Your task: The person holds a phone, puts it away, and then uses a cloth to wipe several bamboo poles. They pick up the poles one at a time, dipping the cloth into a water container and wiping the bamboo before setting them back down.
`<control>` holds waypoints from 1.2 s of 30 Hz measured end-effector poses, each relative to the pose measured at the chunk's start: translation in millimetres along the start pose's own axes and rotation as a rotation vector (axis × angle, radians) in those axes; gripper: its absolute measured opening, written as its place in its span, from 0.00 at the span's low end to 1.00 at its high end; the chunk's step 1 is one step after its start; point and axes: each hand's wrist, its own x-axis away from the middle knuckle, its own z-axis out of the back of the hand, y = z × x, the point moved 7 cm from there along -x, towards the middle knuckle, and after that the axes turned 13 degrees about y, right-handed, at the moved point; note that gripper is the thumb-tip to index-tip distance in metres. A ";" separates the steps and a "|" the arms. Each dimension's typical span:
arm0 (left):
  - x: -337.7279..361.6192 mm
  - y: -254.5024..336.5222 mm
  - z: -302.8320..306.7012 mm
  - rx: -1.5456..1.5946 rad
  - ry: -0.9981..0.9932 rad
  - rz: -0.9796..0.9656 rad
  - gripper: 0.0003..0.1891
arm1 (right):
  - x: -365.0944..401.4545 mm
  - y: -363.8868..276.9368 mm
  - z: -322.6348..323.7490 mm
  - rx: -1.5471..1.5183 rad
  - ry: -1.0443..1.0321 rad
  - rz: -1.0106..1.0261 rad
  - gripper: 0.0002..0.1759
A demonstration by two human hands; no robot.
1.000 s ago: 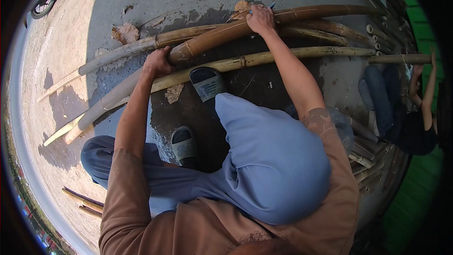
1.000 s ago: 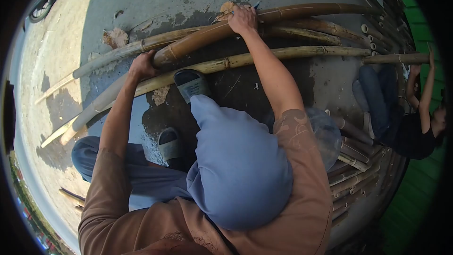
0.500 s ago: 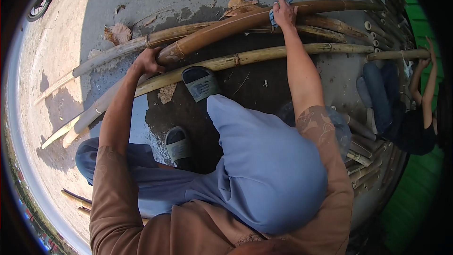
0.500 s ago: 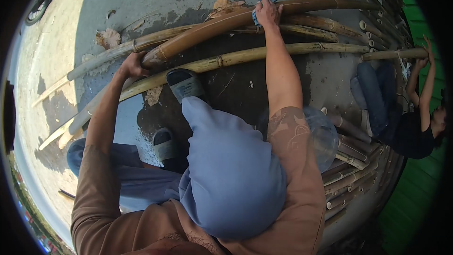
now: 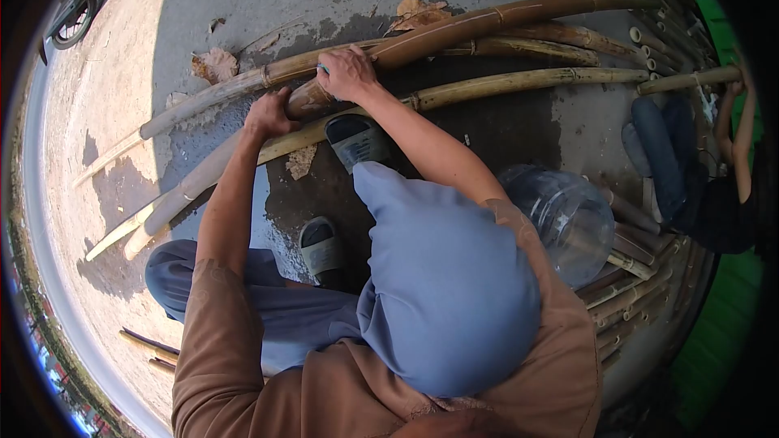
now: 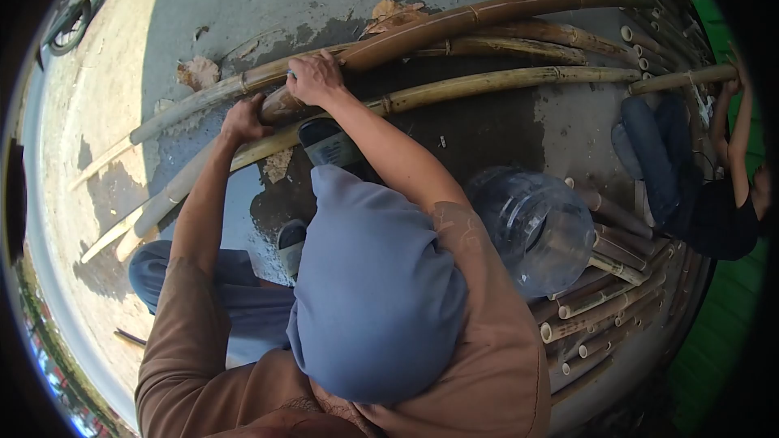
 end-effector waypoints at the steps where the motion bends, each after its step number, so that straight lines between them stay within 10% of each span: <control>1: 1.4 0.9 1.5 0.000 0.017 -0.007 0.37 | -3.1 22.0 10.7 0.028 0.022 -0.031 0.11; 9: 32.6 20.8 3.9 -0.017 0.205 -0.042 0.33 | -59.0 331.0 257.0 0.534 0.410 -0.646 0.30; 18: -31.6 57.7 3.2 0.011 0.217 -0.096 0.34 | 148.7 130.5 528.3 0.012 -0.209 -1.021 0.19; 24: -72.3 126.5 -19.1 -0.024 0.239 -0.195 0.41 | 307.2 35.4 526.4 0.216 -0.647 -1.072 0.22; 30: -71.8 125.1 -14.4 0.015 0.415 -0.351 0.46 | 311.7 37.5 454.9 0.134 -0.858 -1.092 0.33; 36: -15.9 2.1 18.0 -0.037 -0.021 0.202 0.52 | 292.0 64.8 414.9 0.084 -0.937 -0.983 0.31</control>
